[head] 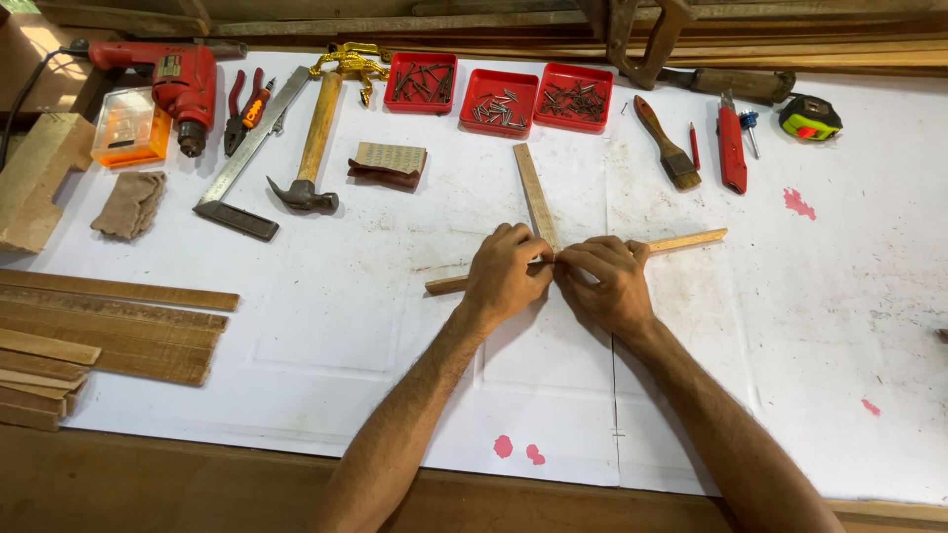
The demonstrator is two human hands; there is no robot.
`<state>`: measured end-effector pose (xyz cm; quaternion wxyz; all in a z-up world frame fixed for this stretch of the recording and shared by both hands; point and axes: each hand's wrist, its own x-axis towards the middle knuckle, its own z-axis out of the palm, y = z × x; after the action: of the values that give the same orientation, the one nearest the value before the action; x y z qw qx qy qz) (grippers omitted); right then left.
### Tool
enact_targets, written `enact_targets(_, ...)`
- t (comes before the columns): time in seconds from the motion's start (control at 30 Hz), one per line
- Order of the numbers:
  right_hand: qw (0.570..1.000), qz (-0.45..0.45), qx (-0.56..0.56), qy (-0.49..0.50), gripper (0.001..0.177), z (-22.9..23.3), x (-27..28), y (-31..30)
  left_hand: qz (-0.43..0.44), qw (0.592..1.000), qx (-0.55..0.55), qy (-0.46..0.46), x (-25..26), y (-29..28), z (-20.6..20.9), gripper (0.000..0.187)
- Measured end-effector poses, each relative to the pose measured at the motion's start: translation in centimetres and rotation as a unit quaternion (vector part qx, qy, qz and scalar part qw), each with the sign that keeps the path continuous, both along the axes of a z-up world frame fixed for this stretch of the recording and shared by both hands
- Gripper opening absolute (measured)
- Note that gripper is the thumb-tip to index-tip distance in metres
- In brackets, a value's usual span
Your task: Measuring and marking various wooden strips and boards at a workshop bench.
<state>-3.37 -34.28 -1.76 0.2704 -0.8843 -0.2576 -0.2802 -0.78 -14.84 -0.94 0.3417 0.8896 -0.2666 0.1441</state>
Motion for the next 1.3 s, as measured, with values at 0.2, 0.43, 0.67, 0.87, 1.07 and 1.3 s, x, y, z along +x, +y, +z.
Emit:
enact_targets(0.2, 1.000, -0.004, 0.000, 0.004, 0.027, 0.5, -0.3, -0.1, -0.009, 1.000, 0.002, -0.017, 0.0, 0.6, -0.3, 0.016)
enact_targets(0.43, 0.999, -0.009, 0.037, 0.009, 0.017, 0.7, -0.1, -0.5, -0.025, 0.999, -0.034, -0.009, 0.2, 1.1, 0.6, 0.013)
enact_targets(0.67, 0.993, -0.047, 0.103, 0.036, 0.014, 3.9, 2.1, -1.2, -0.049, 0.996, -0.064, -0.027, 2.5, 0.9, 4.6, 0.010)
enact_targets(0.87, 0.991, -0.027, 0.100, 0.081, 0.012, 5.2, 8.4, -2.7, -0.053, 0.997, -0.047, -0.012, 7.6, 1.0, 4.9, 0.010)
enact_targets(1.07, 0.993, -0.028, 0.015, 0.111, 0.012, 3.4, 15.3, -4.4, -0.034, 0.999, -0.023, 0.027, 12.6, 0.6, 4.1, 0.009)
enact_targets(1.3, 0.992, -0.039, -0.035, 0.111, 0.012, 1.8, 20.1, -7.0, -0.055, 0.995, 0.059, 0.052, 17.1, -2.8, 3.6, 0.011)
